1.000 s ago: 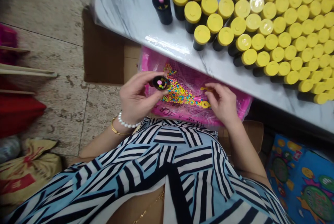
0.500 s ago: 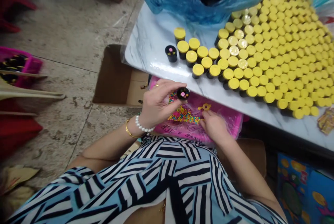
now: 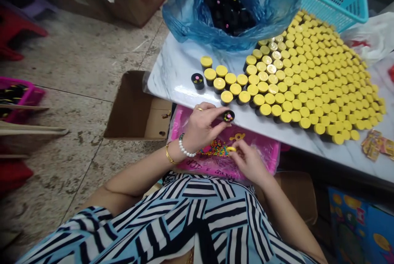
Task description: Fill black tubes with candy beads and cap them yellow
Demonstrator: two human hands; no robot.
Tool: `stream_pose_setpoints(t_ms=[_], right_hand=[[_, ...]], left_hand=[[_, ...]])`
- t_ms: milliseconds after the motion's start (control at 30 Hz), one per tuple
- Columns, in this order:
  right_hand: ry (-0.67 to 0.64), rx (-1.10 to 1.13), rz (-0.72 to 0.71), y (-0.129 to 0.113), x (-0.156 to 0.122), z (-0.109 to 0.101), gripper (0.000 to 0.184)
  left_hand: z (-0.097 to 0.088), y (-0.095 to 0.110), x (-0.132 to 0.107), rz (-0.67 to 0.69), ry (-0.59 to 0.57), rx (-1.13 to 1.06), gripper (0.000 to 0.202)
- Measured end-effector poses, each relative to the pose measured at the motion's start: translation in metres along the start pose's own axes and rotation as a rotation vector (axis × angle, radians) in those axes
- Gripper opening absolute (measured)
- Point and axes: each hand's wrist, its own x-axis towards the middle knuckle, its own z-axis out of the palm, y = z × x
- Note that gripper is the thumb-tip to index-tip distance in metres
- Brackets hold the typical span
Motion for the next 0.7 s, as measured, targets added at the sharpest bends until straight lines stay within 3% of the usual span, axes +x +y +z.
stream_pose_setpoints(t_ms=[100,267,467,700], right_hand=[[0.165,0.369,-0.02,-0.015,-0.005,-0.015,0.026],[0.431,0.586,-0.033,-0.04,0.017,-0.028,0.041],[0.502,0.748,0.023,-0.056,0.05,-0.023,0.031],[0.502,0.693,0.031,-0.063,0.052,-0.021,0.024]], left_hand=[[0.007,0.005,0.0,0.019,-0.044,-0.004,0.033],[0.015,0.013,0.009,0.078,-0.067,0.027,0.03],[0.019,0.014,0.01,0.071,-0.051,0.101,0.027],[0.017,0.013,0.01,0.069,-0.04,0.137,0.027]])
